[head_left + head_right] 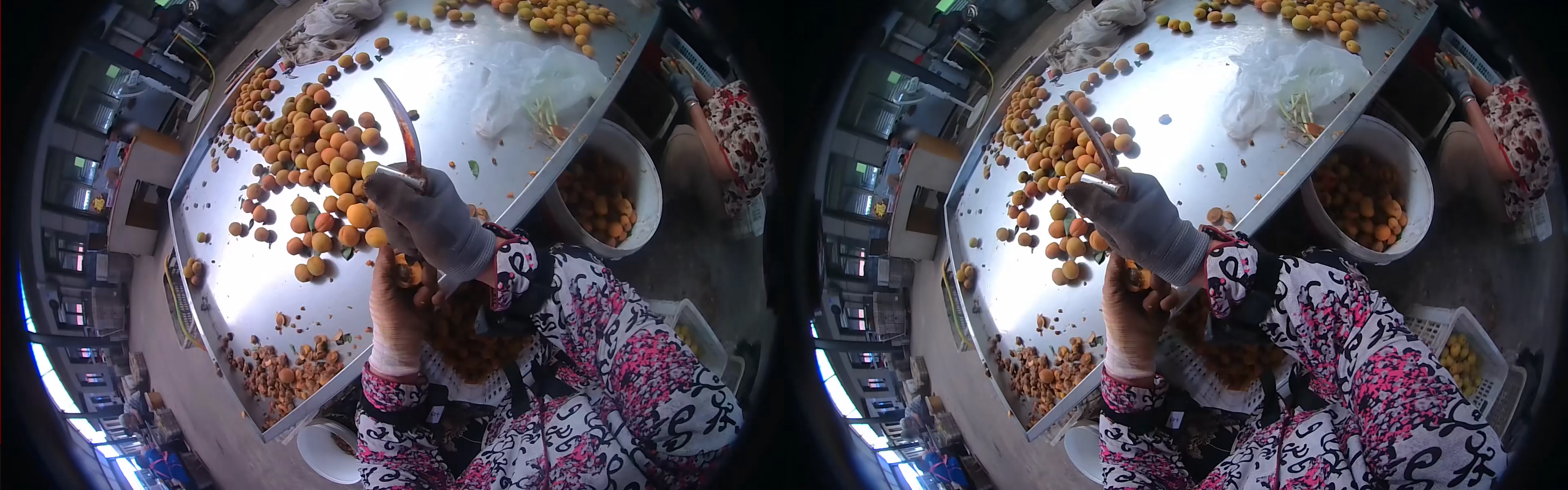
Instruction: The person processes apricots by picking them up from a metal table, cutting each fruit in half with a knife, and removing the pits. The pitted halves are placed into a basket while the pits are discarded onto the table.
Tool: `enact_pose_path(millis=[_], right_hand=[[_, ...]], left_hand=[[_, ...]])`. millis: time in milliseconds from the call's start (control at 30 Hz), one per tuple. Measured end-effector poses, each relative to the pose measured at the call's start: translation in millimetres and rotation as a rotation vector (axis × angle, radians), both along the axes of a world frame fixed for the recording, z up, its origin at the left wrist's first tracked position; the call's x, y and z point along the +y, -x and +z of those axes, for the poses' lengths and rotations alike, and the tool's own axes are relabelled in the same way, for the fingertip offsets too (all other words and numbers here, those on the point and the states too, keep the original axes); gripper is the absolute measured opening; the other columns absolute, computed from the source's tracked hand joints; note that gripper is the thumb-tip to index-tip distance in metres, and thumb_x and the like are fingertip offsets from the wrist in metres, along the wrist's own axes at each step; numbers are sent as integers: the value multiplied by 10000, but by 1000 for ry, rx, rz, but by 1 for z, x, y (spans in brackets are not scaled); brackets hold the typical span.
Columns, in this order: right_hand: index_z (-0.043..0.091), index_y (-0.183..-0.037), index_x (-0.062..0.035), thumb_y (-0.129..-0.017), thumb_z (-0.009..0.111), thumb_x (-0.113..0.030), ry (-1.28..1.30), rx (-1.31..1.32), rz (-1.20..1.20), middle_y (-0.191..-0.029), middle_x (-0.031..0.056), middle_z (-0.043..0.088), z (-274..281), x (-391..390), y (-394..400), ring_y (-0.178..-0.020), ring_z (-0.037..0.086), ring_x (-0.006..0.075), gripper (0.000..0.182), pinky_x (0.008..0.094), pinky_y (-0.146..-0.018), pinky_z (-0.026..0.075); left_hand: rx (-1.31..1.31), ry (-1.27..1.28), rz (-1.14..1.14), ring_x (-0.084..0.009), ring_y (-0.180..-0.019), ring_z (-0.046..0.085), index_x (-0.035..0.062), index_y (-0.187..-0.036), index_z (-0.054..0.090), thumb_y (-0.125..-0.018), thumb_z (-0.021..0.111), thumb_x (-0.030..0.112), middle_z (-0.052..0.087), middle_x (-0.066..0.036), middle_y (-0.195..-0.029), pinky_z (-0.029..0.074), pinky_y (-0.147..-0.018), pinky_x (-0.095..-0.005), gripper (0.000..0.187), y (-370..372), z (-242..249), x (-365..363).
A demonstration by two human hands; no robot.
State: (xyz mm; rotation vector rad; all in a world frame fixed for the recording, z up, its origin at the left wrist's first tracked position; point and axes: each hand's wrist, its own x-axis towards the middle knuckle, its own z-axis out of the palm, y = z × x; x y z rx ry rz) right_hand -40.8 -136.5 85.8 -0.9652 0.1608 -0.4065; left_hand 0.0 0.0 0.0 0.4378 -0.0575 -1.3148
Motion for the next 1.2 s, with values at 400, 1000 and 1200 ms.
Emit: enact_pose_path(millis=[400, 1000, 1200], right_hand=[[349, -556, -131, -919, 469, -361, -264, -34, 135, -435, -21, 348, -28, -10, -7, -320, 292, 92, 446, 236, -332, 248], [559, -766, -69, -800, 672, -270, 262, -225, -74, -635, 51, 572, -25, 8, -17, -634, 594, 76, 233, 223, -544, 453], [552, -931, -125, -807, 549, -429, 1474, 431, 308, -800, 111, 632, -46, 2, -8, -782, 619, 310, 328, 402, -727, 482]], left_hand=[[-178, 78, -20, -70, -611, 514, 112, -1019, 516, -878, 471, 421, 521, -16, -889, 347, -449, -204, 342, 3, -10, -1], [128, 88, 212, -177, -911, 535, 110, -1189, 457, -885, 510, 317, 548, -85, -1056, 448, -740, -306, 372, -35, -35, 4], [-118, -321, 498, -203, -950, 536, 60, -1092, 521, -879, 522, 355, 554, -63, -1040, 467, -803, -376, 364, -16, 1, -6]])
